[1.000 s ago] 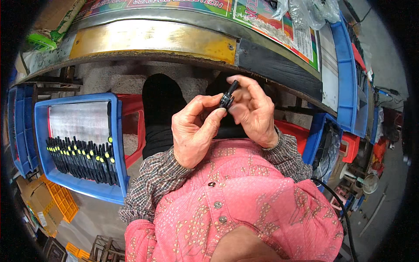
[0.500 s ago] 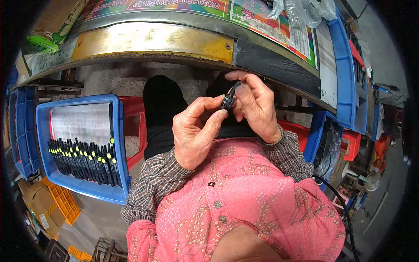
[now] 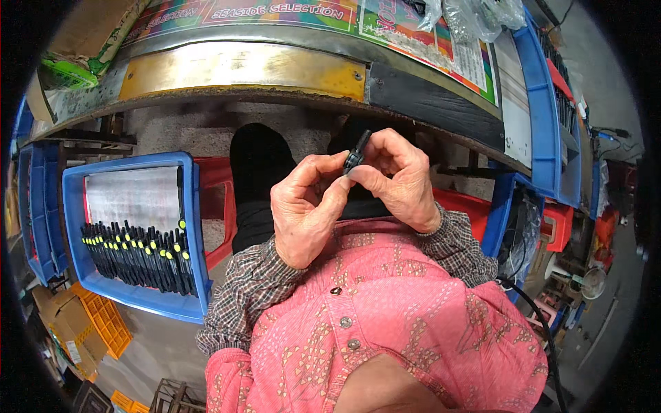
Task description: The person assembles small black plastic mechanical components by hand at an industrial workstation.
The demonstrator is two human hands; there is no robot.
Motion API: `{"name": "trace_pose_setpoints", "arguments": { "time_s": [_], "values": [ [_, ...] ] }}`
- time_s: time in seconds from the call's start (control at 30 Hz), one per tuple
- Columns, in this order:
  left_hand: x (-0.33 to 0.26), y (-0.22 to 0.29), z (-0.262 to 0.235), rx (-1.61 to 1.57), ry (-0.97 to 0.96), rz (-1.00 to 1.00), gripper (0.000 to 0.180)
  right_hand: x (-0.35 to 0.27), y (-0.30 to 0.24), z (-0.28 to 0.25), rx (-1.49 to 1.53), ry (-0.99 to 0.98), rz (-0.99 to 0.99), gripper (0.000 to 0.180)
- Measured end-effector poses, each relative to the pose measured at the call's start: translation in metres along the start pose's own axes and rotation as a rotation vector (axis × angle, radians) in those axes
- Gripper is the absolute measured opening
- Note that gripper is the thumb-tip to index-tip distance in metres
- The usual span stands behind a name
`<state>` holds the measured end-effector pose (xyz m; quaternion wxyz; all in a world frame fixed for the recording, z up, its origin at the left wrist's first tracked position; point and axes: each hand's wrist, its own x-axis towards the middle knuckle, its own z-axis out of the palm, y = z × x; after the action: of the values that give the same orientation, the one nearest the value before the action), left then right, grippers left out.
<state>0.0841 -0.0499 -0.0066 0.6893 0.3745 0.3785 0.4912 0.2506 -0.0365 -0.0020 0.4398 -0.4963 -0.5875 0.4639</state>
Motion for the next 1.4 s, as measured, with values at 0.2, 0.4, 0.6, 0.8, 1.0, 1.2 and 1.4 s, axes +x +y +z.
{"name": "trace_pose_setpoints", "arguments": {
  "time_s": [0.2,0.4,0.6,0.8,1.0,1.2,1.4],
  "values": [
    [-0.002,0.004,0.005,-0.026,-0.013,0.021,0.025,0.001,0.000,0.007,-0.337,0.104,-0.307,0.022],
    [0.001,0.002,0.004,-0.043,-0.002,0.010,0.025,0.005,0.008,0.006,-0.413,0.062,-0.310,0.027],
    [0.001,0.001,0.003,-0.038,0.011,0.025,0.024,0.007,-0.002,0.009,-0.388,0.101,-0.353,0.026],
    [-0.001,0.001,0.003,-0.048,0.004,0.015,0.024,0.006,0.000,0.009,-0.486,0.123,-0.407,0.025],
    [0.001,-0.001,0.007,-0.019,0.032,0.050,0.023,0.008,0.006,0.011,-0.322,0.088,-0.203,0.029],
    [0.002,-0.001,0.003,-0.073,0.026,0.040,0.022,0.011,-0.001,0.008,-0.374,0.057,-0.258,0.027],
    [0.002,0.000,0.002,-0.078,0.054,0.010,0.021,0.012,0.000,0.009,-0.425,0.050,-0.327,0.022]
  ]
}}
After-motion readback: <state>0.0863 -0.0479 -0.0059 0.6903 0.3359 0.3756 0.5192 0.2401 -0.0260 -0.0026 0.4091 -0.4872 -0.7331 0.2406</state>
